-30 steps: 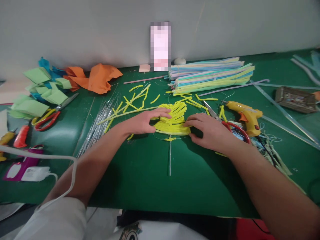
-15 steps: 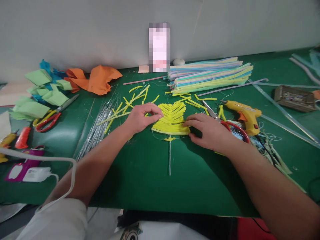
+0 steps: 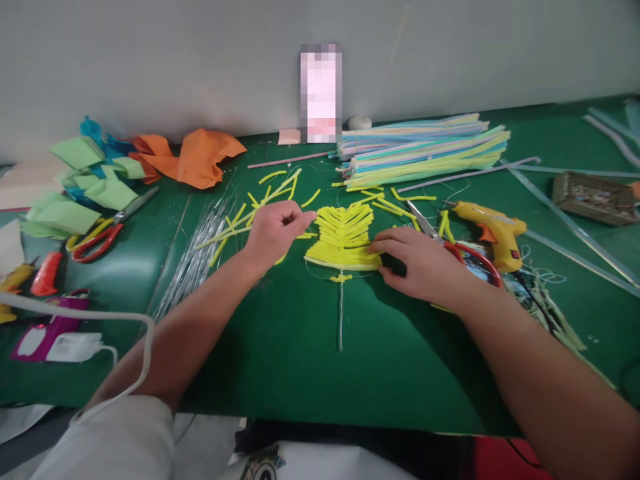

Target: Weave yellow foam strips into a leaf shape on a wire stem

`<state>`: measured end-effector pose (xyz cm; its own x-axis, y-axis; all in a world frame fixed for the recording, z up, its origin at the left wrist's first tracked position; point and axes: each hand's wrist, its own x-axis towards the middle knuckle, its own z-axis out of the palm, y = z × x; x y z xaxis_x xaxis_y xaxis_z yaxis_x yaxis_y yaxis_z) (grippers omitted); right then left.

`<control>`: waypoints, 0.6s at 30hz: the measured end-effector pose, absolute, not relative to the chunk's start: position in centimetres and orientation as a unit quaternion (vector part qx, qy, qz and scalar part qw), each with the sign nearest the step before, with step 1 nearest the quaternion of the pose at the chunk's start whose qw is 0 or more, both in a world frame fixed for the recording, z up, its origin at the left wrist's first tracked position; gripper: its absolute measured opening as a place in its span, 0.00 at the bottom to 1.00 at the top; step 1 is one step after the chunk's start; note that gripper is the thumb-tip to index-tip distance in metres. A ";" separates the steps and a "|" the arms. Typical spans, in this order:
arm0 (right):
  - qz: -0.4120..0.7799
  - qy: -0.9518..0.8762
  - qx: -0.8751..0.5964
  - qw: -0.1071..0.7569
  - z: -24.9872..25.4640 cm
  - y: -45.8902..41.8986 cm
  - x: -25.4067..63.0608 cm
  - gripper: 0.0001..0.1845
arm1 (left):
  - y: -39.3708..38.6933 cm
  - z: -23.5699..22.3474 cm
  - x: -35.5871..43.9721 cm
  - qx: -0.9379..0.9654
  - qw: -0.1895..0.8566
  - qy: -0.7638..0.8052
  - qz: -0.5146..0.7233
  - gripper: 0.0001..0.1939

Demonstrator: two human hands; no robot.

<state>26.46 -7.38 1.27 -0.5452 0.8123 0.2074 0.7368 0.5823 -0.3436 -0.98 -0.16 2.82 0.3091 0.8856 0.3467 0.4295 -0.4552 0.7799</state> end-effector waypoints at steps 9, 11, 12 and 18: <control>0.104 -0.874 -0.441 0.179 1.4 -7.5 26.3 0.13 | -0.2 2.9 -1.3 0.807 0.145 0.463 0.337 0.12; 0.104 -0.872 -0.443 0.181 1.4 -7.5 26.3 0.13 | -0.7 3.2 -1.0 0.850 0.126 0.418 0.296 0.10; 0.104 -0.872 -0.442 0.182 1.4 -7.5 26.3 0.13 | -0.9 3.3 -0.7 0.874 0.130 0.385 0.265 0.13; 0.094 -0.875 -0.441 0.177 1.4 -7.4 26.2 0.16 | -1.8 3.6 0.1 0.948 0.152 0.255 0.113 0.17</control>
<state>26.18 -7.36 1.40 -0.5479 0.8050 0.2274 0.7386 0.5932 -0.3204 0.11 -1.78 3.56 0.8446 0.5174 0.1376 0.4487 -0.8243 0.3451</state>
